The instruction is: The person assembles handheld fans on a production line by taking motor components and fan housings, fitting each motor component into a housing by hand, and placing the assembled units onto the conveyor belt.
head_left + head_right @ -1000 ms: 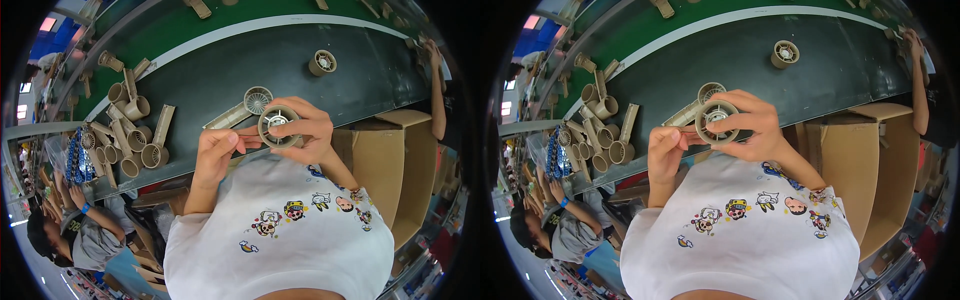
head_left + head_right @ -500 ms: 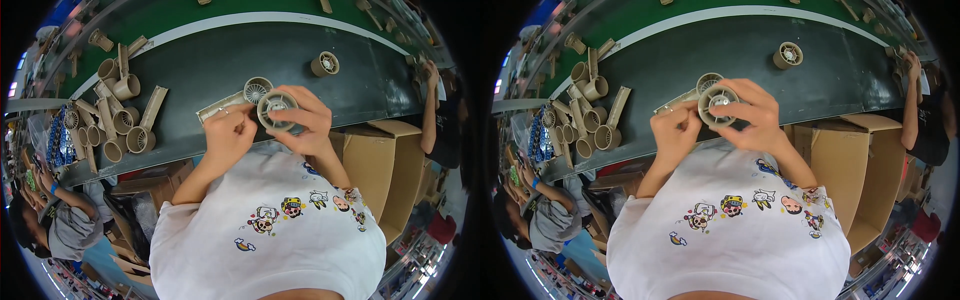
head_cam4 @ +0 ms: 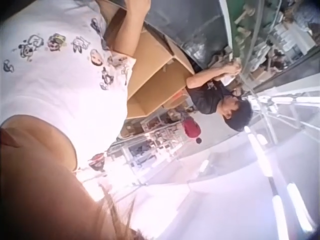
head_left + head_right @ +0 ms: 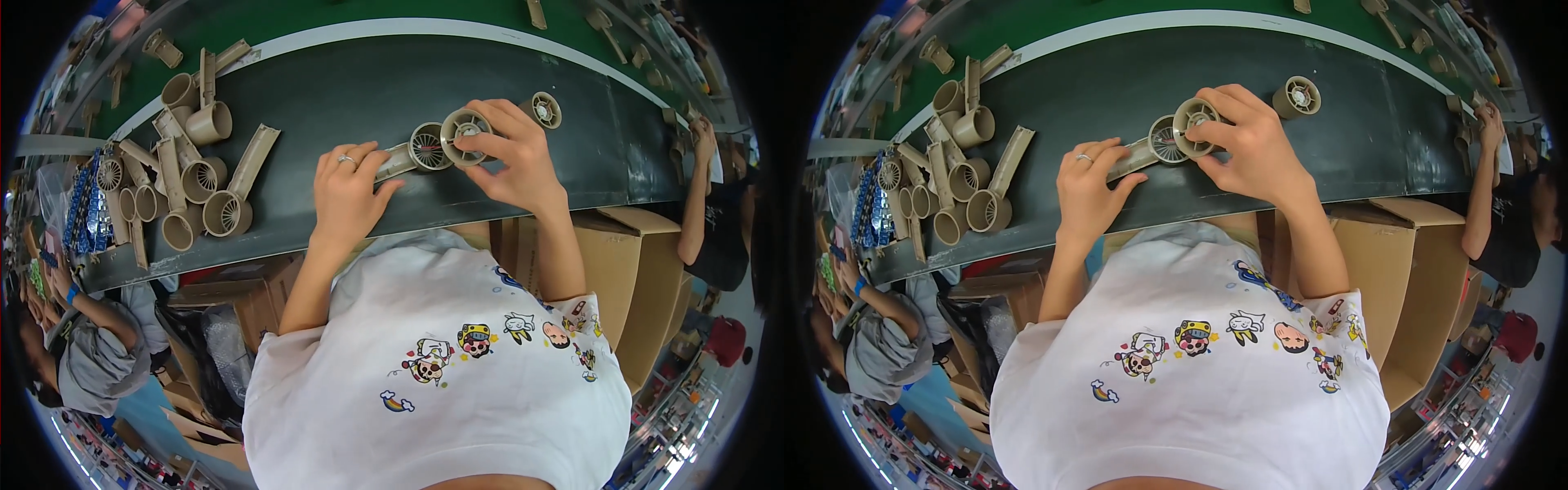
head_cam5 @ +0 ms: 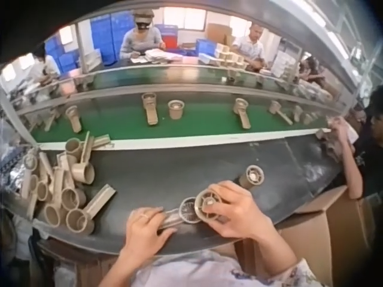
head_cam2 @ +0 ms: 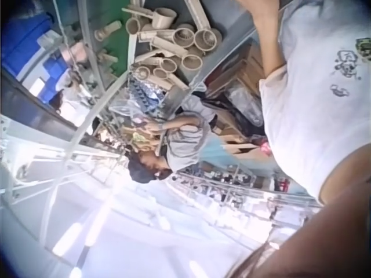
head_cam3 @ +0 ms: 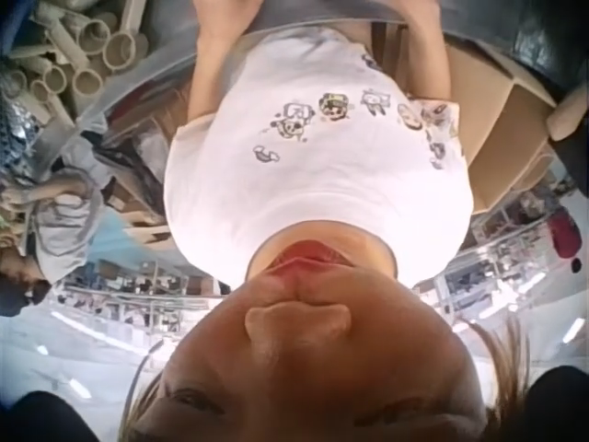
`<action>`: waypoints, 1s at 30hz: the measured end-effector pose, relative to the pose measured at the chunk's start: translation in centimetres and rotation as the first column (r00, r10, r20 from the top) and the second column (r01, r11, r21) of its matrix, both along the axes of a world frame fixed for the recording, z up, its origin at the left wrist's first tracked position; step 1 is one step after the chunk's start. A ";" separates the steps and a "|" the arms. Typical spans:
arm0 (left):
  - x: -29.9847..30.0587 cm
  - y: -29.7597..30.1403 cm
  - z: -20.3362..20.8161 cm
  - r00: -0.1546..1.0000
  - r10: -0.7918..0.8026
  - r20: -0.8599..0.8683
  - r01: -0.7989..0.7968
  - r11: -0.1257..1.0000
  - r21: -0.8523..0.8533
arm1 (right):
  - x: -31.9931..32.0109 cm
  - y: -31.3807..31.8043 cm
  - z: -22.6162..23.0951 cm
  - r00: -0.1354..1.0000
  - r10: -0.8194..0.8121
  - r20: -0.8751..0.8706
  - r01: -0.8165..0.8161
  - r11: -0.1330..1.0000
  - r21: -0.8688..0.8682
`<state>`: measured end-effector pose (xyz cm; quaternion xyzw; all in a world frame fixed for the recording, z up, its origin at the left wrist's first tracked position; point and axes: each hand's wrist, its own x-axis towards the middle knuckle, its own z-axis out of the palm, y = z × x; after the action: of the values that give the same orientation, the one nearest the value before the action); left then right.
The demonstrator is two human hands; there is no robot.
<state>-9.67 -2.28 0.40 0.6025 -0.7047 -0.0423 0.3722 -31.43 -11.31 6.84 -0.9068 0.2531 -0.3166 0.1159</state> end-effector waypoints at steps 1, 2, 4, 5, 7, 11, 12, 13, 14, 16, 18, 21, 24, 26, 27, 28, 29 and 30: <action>-0.1 -0.1 -0.1 1.000 -0.023 -0.001 0.023 1.000 0.012 | 0.2 0.0 0.1 1.000 0.020 -0.006 -0.020 1.000 0.006; -0.1 -0.2 -0.2 0.999 -0.047 -0.002 0.047 0.999 0.023 | 0.4 -0.1 0.1 1.000 0.026 -0.008 -0.026 1.000 0.006; -0.1 -0.4 -0.5 0.998 -0.057 -0.008 0.057 0.998 0.011 | 0.8 -0.1 0.1 0.995 0.092 -0.023 -0.091 0.995 0.045; -0.1 -0.6 -0.6 0.997 -0.072 -0.011 0.072 0.997 0.000 | 1.1 -0.2 0.1 0.995 0.097 -0.024 -0.095 0.994 0.044; -0.4 -0.9 -0.2 0.995 -0.094 -0.037 0.094 0.996 0.006 | 1.4 -0.4 0.1 0.988 0.148 -0.052 -0.146 0.989 0.033; -1.1 -1.6 -0.3 0.984 -0.145 -0.101 0.150 0.988 0.045 | 2.0 -0.7 0.0 0.979 0.188 -0.079 -0.185 0.982 0.046; -1.1 -1.7 -0.3 0.984 -0.144 -0.101 0.149 0.988 0.045 | 2.1 -0.8 -0.2 0.979 0.191 -0.072 -0.187 0.980 0.066; -1.1 -1.8 -0.3 0.982 -0.160 -0.096 0.168 0.983 0.073 | 2.1 -0.7 -0.3 0.979 0.194 -0.066 -0.188 0.978 0.087; -1.1 -1.8 -0.3 0.980 -0.178 -0.091 0.187 0.977 0.103 | 2.1 -0.7 -0.1 0.979 0.194 -0.066 -0.188 0.978 0.088; -0.8 -2.0 0.0 0.978 -0.179 -0.106 0.196 0.964 0.180 | 1.8 -0.6 0.2 0.980 0.191 -0.065 -0.169 0.955 0.244; -0.4 -2.1 0.0 0.976 -0.183 -0.122 0.209 0.943 0.258 | 1.3 -0.4 0.1 0.983 0.181 -0.028 -0.161 0.926 0.341; -0.1 -2.2 -0.2 0.968 -0.204 -0.146 0.235 0.943 0.237 | 0.7 -0.8 0.0 0.982 0.188 0.008 -0.170 0.869 0.465; -0.5 -2.1 -0.3 0.982 -0.178 -0.071 0.190 0.950 0.250 | 0.8 -1.2 -1.0 0.975 0.211 0.065 -0.214 0.831 0.513; -0.7 -2.1 -0.8 0.978 -0.152 -0.142 0.179 0.965 0.194 | 0.9 -1.5 -2.8 0.948 0.174 0.267 -0.298 0.781 0.549; -0.9 -2.1 -0.9 0.978 -0.154 -0.141 0.181 0.963 0.200 | 1.0 -1.4 -3.6 0.942 0.112 0.315 -0.295 0.724 0.624; -1.1 -2.1 -0.9 0.975 -0.102 -0.199 0.147 0.962 0.230 | 1.1 -1.2 -5.0 0.898 0.034 0.439 -0.342 0.682 0.647; -1.2 -2.1 -1.0 0.966 -0.047 -0.254 0.116 0.958 0.262 | 1.3 -0.8 -6.2 0.835 -0.053 0.548 -0.392 0.641 0.660; -1.1 -2.1 -1.0 0.967 -0.041 -0.250 0.110 0.957 0.269 | 1.6 -0.3 -6.5 0.815 -0.121 0.566 -0.380 0.626 0.681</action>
<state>-10.76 -4.38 -0.64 0.6121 -0.6634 -0.2294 0.3641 -29.86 -11.59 0.31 -0.6496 0.2475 -0.4202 0.5833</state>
